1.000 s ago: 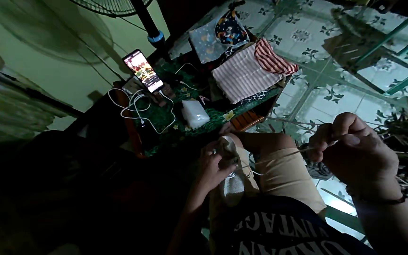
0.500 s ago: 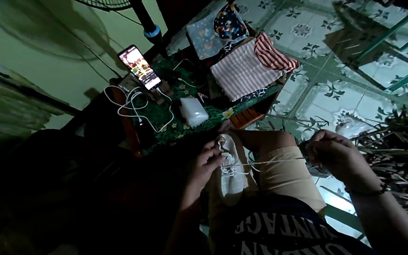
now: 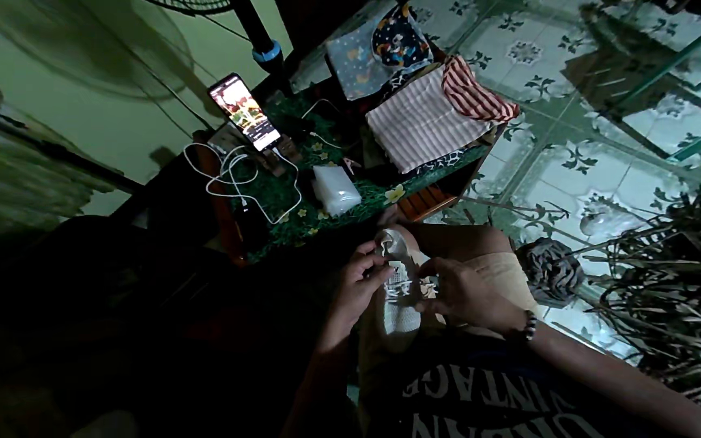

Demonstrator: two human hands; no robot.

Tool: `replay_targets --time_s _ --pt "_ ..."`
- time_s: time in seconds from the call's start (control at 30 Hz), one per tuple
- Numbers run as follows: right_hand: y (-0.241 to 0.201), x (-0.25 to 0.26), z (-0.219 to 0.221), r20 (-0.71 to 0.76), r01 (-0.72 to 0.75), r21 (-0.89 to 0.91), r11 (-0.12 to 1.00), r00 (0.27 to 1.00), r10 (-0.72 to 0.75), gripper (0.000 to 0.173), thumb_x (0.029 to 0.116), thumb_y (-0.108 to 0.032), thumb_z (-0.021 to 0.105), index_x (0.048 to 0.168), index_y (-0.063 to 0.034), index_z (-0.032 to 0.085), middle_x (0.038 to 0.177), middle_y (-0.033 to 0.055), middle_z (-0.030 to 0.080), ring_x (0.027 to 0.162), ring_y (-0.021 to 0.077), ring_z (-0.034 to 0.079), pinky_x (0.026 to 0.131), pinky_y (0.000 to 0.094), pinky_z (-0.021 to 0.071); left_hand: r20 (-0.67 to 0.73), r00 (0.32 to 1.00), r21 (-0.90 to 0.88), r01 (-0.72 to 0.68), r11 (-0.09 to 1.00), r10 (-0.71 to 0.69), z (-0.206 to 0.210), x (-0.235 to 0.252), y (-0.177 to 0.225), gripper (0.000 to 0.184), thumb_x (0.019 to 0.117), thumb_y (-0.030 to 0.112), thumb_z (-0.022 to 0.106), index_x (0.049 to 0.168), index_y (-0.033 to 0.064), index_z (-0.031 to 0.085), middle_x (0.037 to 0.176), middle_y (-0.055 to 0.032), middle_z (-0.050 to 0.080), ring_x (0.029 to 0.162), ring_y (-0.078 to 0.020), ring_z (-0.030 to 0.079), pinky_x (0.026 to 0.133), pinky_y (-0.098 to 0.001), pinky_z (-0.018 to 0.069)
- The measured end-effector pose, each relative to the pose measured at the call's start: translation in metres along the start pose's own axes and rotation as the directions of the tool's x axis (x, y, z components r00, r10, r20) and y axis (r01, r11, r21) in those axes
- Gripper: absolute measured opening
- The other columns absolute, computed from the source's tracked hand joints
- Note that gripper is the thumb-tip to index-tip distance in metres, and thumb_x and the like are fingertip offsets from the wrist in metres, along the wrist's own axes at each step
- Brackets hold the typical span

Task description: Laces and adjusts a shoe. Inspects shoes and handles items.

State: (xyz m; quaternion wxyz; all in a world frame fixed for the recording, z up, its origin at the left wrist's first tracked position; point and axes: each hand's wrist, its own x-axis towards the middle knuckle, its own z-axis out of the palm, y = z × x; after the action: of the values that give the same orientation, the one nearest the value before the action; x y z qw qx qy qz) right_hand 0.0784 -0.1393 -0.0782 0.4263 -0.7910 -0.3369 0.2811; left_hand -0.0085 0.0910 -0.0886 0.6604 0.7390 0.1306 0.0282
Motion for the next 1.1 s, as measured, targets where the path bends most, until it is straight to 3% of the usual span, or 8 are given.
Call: replay_targets --time_s 0.17,0.27,0.43,0.57,0.77,0.9,1.0,1.1 --pt "-0.002 0.017 0.018 0.023 -0.081 -0.064 0.995 0.996 0.083 0.046 0.0893 -0.039 0.075 0.116 -0.003 0.067 0.105 0.0127 0.069 0.1 0.026 0.067 0.093 0.0484 0.0538 -0.011 1.0 0.013 -0.002 1.0 0.002 0.001 -0.001 0.0 0.012 0.093 0.016 0.072 0.097 0.0061 0.075 0.144 -0.0096 0.055 0.131 -0.0189 0.054 0.105 -0.0365 0.0511" --pt "0.004 0.016 0.016 0.045 -0.013 -0.031 0.999 0.999 0.014 0.033 0.0943 -0.031 0.069 0.108 -0.0013 0.071 0.1 0.0137 0.071 0.096 0.0241 0.068 0.091 0.0452 0.0543 -0.012 1.0 0.029 0.001 1.0 0.0 0.002 0.0 -0.001 0.01 0.0933 0.017 0.071 0.095 0.0076 0.075 0.145 -0.0081 0.055 0.131 -0.0177 0.054 0.104 -0.0365 0.0512" --pt "-0.004 0.018 -0.01 0.068 0.037 0.303 0.952 0.996 -0.06 0.022 0.0948 -0.023 0.072 0.099 -0.0011 0.07 0.086 0.0012 0.067 0.077 0.0045 0.062 0.074 0.0235 0.0539 -0.015 1.0 -0.01 -0.004 1.0 0.004 0.003 0.0 -0.002 0.01 0.0933 0.016 0.071 0.096 0.0059 0.074 0.142 -0.0093 0.056 0.127 -0.0177 0.056 0.102 -0.0356 0.0528" --pt "-0.004 0.024 -0.024 0.095 0.071 0.467 0.882 0.987 -0.13 0.016 0.0976 -0.018 0.07 0.095 -0.0031 0.068 0.082 -0.001 0.07 0.075 0.0053 0.065 0.072 0.0235 0.0556 -0.023 1.0 -0.037 -0.005 0.999 0.004 0.004 -0.001 -0.003 0.009 0.0948 0.011 0.067 0.096 0.0041 0.073 0.141 -0.0102 0.056 0.123 -0.0173 0.059 0.099 -0.0343 0.0543" --pt "-0.01 0.031 -0.025 0.092 0.064 0.407 0.911 0.99 -0.111 0.014 0.0983 -0.016 0.068 0.097 -0.0024 0.07 0.076 -0.0016 0.067 0.066 0.0041 0.063 0.065 0.0216 0.0558 -0.023 0.999 0.007 -0.04 0.999 0.04 0.005 -0.001 -0.006 0.014 0.0946 0.018 0.068 0.098 0.0059 0.073 0.141 -0.01 0.057 0.128 -0.0185 0.056 0.103 -0.036 0.0517" --pt "-0.016 0.035 -0.032 0.143 0.024 0.316 0.949 0.987 -0.073 0.015 0.0986 -0.019 0.069 0.098 -0.0034 0.07 0.074 -0.0022 0.064 0.06 0.0021 0.058 0.059 0.0186 0.0514 -0.079 0.966 0.193 -0.226 0.955 0.245 0.011 -0.005 0.002 0.027 0.0944 0.021 0.068 0.12 0.0117 0.071 0.149 -0.0082 0.051 0.138 -0.022 0.048 0.111 -0.0419 0.0462" --pt "-0.019 0.037 -0.037 0.163 0.042 0.289 0.956 0.982 -0.093 0.016 0.0986 -0.02 0.069 0.099 -0.0043 0.071 0.072 -0.0033 0.063 0.058 0.0004 0.056 0.056 0.0166 0.0495 -0.034 0.939 0.272 -0.322 0.907 0.343 0.013 -0.008 0.014 0.023 0.0976 0.023 0.065 0.116 0.0144 0.075 0.148 -0.0064 0.051 0.14 -0.0237 0.044 0.113 -0.0436 0.0431" --pt "-0.023 0.038 -0.042 0.15 0.085 0.282 0.956 0.98 -0.131 0.015 0.098 -0.019 0.07 0.098 -0.0046 0.075 0.073 -0.0038 0.065 0.057 -0.0009 0.055 0.055 0.0159 0.0482 0.086 0.942 0.325 -0.335 0.885 0.325 0.013 -0.007 0.015 0.027 0.1041 0.026 0.055 0.11 0.0109 0.077 0.147 -0.0089 0.053 0.141 -0.0245 0.043 0.115 -0.0449 0.0392"
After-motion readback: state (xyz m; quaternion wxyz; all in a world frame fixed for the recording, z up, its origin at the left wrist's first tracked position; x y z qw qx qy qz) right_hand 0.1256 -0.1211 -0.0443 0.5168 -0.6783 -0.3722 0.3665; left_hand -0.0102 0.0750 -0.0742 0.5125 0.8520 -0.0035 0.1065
